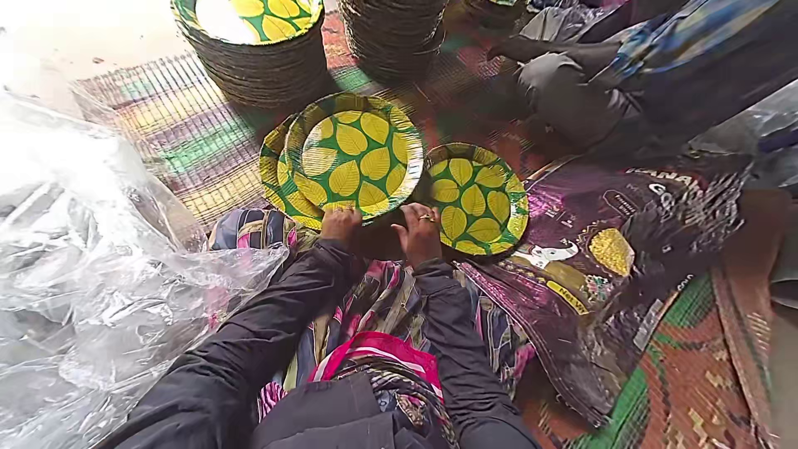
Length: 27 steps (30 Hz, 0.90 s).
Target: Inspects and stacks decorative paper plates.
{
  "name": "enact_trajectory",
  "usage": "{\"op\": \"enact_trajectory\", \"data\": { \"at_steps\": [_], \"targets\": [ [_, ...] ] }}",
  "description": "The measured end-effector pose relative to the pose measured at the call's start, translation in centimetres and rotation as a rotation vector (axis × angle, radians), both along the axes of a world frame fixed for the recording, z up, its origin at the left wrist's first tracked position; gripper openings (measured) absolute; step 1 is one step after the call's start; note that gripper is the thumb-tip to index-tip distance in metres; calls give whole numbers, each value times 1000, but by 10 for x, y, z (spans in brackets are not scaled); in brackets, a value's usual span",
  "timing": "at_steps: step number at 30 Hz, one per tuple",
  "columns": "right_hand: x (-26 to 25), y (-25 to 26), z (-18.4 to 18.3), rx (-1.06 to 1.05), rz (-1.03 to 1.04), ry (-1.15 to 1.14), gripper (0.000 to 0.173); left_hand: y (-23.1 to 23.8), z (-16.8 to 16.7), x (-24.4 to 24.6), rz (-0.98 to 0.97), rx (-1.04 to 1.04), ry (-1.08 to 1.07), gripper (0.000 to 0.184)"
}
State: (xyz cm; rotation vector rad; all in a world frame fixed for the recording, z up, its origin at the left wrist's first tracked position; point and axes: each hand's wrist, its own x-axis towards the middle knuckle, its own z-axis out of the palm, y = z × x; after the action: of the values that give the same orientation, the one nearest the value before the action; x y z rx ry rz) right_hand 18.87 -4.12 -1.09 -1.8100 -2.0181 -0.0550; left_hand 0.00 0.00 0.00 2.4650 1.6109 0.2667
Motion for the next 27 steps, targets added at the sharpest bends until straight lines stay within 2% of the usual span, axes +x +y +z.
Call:
{"op": "enact_trajectory", "data": {
  "at_steps": [1,2,4,6,9,11,16,21,23,25,27],
  "targets": [
    [9,0,1,-87,-127,8,52,9,5,1,53,-194,55,27],
    [18,0,0,-188,-254,12,56,14,7,2,84,-263,57,30],
    [32,0,-1,-457,-436,9,54,17,6,3,106,-234,14,33],
    [30,0,5,-656,-505,-32,46,17,3,4,69,-206,-19,39],
    [12,-2,20,-674,-555,-70,41,18,6,6,-13,-261,19,35],
    [8,-3,17,-616,-557,-97,39,20,13,6,-25,-343,55,39],
    [10,-16,4,-431,-543,-96,42,22,18,-4,-29,-395,2,44],
    [2,-45,-5,22,-496,-122,36,23,13,-8,-26,-364,-192,48],
    [-1,-53,-11,256,-452,-159,30,21,3,-7,-27,-167,-308,65],
    [0,-53,-14,460,-332,-182,25,14,-7,-7,-68,189,-517,77],
    [2,-49,-4,541,-168,-194,21,6,-3,-4,-167,544,-647,71]
  ]
}}
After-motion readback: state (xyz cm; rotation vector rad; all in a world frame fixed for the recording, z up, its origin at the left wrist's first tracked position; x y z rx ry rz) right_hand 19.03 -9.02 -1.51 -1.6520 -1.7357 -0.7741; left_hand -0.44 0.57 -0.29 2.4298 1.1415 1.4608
